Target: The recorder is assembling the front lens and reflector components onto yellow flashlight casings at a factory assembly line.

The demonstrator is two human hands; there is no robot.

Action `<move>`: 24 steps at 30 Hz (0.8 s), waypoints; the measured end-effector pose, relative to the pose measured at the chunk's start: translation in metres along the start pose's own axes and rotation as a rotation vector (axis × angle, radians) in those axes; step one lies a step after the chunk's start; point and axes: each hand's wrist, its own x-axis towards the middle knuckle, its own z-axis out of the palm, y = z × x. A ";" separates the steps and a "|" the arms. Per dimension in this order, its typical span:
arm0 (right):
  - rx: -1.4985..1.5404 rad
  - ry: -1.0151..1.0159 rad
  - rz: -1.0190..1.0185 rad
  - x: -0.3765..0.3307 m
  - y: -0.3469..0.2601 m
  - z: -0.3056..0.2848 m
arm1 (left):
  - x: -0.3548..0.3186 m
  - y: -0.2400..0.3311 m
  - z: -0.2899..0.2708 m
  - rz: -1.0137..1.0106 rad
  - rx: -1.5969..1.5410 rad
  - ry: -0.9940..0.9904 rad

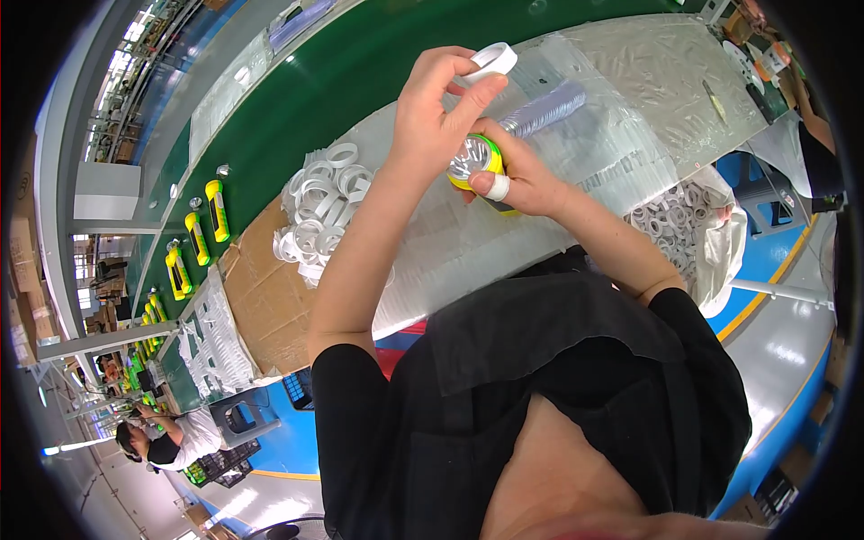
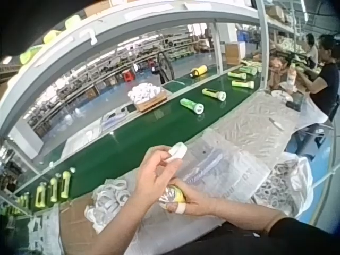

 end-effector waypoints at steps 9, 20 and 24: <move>-0.111 0.021 -0.086 -0.001 0.004 -0.001 | 0.003 0.014 0.006 0.136 0.305 -0.054; 0.110 0.031 0.013 0.001 0.005 -0.003 | 0.004 0.020 -0.007 -0.062 0.006 0.156; 0.112 0.077 -0.042 0.001 0.004 -0.005 | -0.020 0.037 -0.037 -0.089 -0.092 0.036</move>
